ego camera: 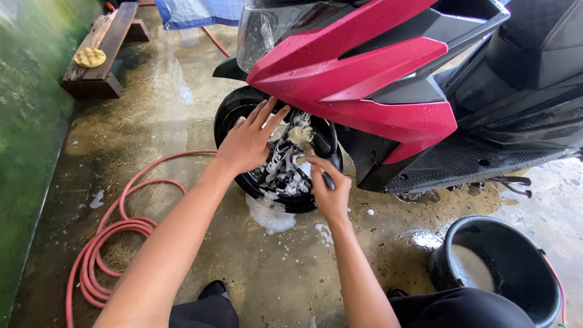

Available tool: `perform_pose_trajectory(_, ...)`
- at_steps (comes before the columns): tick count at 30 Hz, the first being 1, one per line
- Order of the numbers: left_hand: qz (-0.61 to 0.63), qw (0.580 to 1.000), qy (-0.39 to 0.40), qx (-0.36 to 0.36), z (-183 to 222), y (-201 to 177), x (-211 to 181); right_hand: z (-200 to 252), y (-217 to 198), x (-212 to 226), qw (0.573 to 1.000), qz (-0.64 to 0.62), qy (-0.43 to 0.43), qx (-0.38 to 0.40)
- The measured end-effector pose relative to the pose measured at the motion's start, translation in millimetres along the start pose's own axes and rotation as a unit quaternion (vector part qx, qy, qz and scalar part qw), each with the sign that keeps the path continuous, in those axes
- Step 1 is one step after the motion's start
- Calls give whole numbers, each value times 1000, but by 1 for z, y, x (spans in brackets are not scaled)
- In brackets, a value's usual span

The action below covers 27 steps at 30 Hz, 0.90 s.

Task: The person scrubs the front wheel and brake disc of a red scooter using a brush and soapy water. They repeatedly dip the brush into a bucket of soapy water and scrub the wheel spokes and disc area.

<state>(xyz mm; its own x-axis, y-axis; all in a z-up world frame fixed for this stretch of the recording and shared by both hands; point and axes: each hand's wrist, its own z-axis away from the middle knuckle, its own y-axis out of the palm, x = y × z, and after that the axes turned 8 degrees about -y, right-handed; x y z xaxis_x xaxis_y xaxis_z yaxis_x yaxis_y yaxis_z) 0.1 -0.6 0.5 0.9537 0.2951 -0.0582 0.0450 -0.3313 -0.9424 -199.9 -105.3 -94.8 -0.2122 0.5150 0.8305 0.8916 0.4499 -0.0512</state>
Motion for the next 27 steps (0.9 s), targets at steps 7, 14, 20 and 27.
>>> perform_pose_trajectory(7, 2, 1000, -3, 11, -1, -1, 1, -7, 2, 16, 1000, 2, 6, 6)
perform_pose_trajectory(14, 7, 1000, -8, 16, -1, -5, -3, 0, 4, 12, 1000, -2, -26, -5)
perform_pose_trajectory(20, -6, 1000, -10, 17, 0, -6, -3, -4, 2, 28, 999, 33, -38, 11)
perform_pose_trajectory(27, 0, 1000, -2, 7, 3, -6, -4, -15, -12, 56, 990, 129, 51, 33)
